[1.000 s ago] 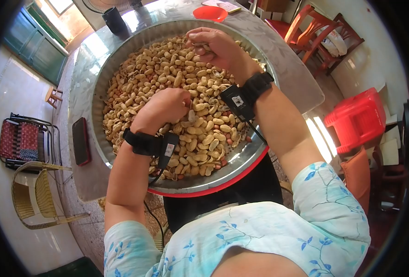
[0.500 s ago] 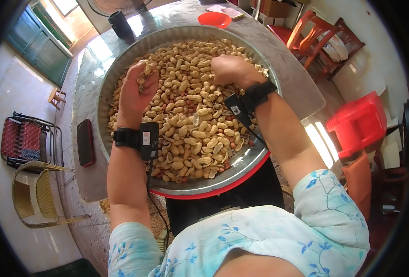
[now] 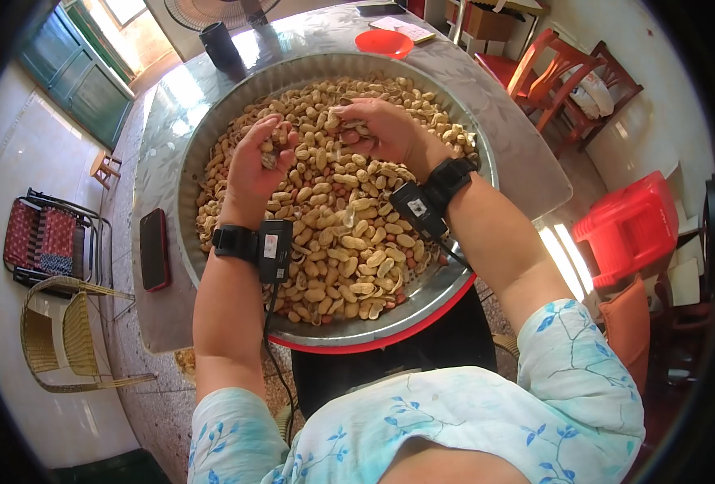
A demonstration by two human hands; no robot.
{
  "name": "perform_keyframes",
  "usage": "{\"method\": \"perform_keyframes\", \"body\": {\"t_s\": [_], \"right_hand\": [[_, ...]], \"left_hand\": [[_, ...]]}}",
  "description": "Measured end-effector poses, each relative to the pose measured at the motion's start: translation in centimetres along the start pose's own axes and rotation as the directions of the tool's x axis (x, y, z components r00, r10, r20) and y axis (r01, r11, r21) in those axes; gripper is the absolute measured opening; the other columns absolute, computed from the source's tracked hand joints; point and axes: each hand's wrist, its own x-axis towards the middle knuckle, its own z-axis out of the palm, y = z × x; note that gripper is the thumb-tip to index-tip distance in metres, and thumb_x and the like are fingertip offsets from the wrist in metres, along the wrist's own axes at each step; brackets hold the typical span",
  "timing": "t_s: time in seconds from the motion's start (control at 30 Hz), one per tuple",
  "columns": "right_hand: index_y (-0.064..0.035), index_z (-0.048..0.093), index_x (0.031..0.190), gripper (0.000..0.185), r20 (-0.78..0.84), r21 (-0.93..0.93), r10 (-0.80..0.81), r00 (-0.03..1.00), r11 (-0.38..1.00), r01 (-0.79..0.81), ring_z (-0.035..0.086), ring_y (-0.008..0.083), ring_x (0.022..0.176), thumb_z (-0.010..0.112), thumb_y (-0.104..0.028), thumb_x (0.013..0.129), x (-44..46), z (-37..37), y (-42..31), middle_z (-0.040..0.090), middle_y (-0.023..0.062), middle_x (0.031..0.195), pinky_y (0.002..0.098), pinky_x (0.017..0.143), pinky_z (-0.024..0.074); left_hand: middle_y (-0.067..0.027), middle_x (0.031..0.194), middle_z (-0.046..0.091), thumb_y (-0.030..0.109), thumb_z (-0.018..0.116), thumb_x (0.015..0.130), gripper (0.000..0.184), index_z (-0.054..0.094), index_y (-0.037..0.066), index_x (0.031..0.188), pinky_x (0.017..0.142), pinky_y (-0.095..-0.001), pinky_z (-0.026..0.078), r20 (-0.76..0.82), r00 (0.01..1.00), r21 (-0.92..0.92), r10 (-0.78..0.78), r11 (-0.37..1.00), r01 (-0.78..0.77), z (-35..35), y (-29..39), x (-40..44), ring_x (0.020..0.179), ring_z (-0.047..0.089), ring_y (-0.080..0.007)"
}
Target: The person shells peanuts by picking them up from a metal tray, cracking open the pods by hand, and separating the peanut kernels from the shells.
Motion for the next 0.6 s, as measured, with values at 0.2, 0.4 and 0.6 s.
{"method": "perform_keyframes", "body": {"t_s": [0.2, 0.4, 0.6], "right_hand": [[-0.0036, 0.050, 0.083, 0.010, -0.002, 0.130, -0.034, 0.999, 0.991, 0.034, 0.046, 0.0112, 0.057, 0.052, -0.014, 0.081, 0.2, 1.3, 0.9, 0.051, 0.0042, 0.074, 0.0207, 0.041, 0.0359], [-0.0053, 0.055, 0.073, 0.022, -0.100, -0.350, -0.543, 0.834, 0.803, 0.481, 0.047, 0.0092, 0.059, 0.049, -0.024, 0.084, -0.4, 5.1, 1.9, 0.050, 0.0012, 0.066, 0.0248, 0.051, 0.0417], [-0.0018, 0.055, 0.071, 0.031, 0.003, -0.490, -0.652, 0.758, 0.660, 0.570, 0.047, 0.0094, 0.060, 0.044, -0.027, 0.087, 0.4, 5.6, 3.3, 0.050, 0.0018, 0.063, 0.0247, 0.057, 0.0420]], "left_hand": [[-0.0104, 0.081, 0.056, 0.036, 0.045, 0.088, 0.035, 0.054, 0.002, 0.093, 0.037, -0.0155, 0.039, 0.063, 0.964, 0.151, -0.257, 0.958, 0.245, 0.0, -2.0, 0.2, 0.067, 0.057, -0.0174], [-0.0082, 0.078, 0.056, 0.053, 0.032, 0.087, 0.049, 0.050, 0.008, 0.094, 0.036, -0.0219, 0.037, 0.111, 0.924, 0.065, -0.367, 0.930, 0.362, 2.2, -4.6, 0.1, 0.061, 0.057, -0.0179], [-0.0029, 0.085, 0.058, 0.046, 0.035, 0.089, 0.039, 0.049, 0.011, 0.097, 0.034, -0.0207, 0.040, 0.272, 0.936, -0.102, -0.225, 0.960, 0.261, 2.0, -4.7, 0.3, 0.069, 0.059, -0.0107]]}}
